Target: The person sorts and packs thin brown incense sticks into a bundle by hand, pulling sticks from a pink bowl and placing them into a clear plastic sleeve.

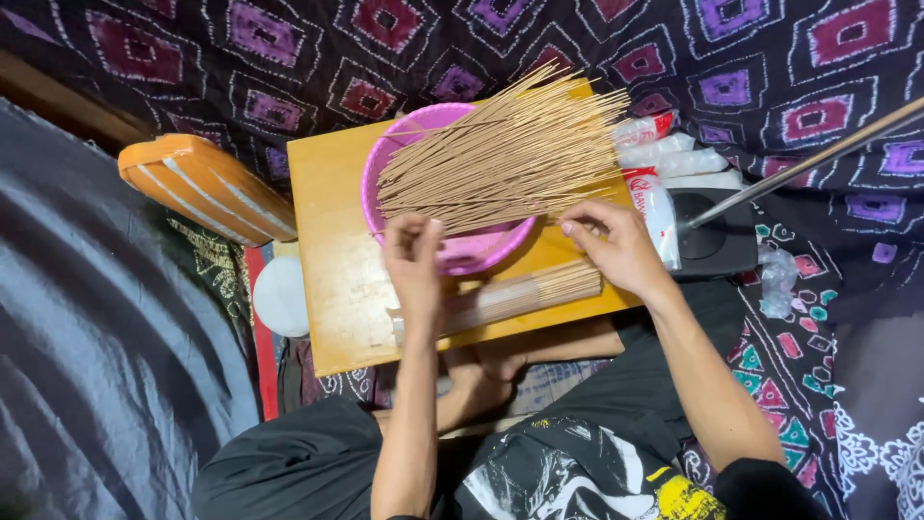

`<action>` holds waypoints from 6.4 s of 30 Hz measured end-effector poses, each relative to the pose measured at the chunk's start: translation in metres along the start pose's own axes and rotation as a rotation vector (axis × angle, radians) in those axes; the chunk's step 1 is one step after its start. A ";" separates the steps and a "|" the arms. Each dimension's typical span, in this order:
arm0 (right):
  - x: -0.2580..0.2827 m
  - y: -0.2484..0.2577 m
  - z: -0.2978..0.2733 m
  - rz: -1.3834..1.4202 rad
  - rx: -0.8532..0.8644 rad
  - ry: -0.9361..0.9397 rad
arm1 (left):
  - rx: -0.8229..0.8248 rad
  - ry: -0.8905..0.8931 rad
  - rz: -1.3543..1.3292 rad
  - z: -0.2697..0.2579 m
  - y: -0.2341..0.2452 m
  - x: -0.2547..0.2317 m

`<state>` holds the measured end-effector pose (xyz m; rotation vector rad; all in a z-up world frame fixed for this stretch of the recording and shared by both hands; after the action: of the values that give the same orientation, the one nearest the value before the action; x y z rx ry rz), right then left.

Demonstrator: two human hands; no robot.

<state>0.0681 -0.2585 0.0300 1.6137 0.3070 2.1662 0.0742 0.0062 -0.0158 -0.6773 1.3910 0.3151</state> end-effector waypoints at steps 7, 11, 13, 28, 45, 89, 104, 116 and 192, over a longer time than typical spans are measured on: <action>0.011 -0.026 -0.002 0.038 0.099 0.123 | 0.368 0.084 -0.022 -0.047 -0.044 0.029; 0.011 -0.016 -0.002 0.002 0.124 0.140 | 0.233 0.041 0.062 -0.024 -0.022 -0.005; 0.007 -0.009 -0.001 -0.006 0.123 0.132 | 0.202 0.037 0.033 -0.007 -0.006 -0.012; 0.015 -0.024 -0.003 -0.001 0.027 0.192 | 0.215 0.045 0.100 -0.047 -0.030 0.015; -0.012 0.005 0.005 -0.048 0.061 0.144 | -0.022 0.077 -0.004 0.023 0.052 -0.003; -0.092 0.146 -0.042 -0.261 0.031 -0.090 | 0.789 -0.757 0.933 -0.061 0.046 0.017; -0.124 0.202 -0.080 -0.379 -0.038 -0.259 | 0.762 -0.998 0.996 -0.044 0.067 0.021; -0.128 0.185 -0.072 -0.308 0.013 -0.223 | 0.716 -1.083 0.947 -0.045 0.070 0.023; -0.124 0.088 -0.057 -0.304 -0.025 0.045 | 0.785 -0.996 0.790 -0.038 0.070 0.026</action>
<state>0.0264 -0.3887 -0.0571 1.4028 0.5021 1.9677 0.0081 0.0325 -0.0598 0.6654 0.6300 0.5703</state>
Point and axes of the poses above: each hand's wrist, its own z-axis towards the middle knuckle, its own y-axis out of the back of the hand, x = y × z, the point moved 2 cm from there along z, towards the middle knuckle, and after that the axes turned 14 degrees about -x, right-handed, at the moved point
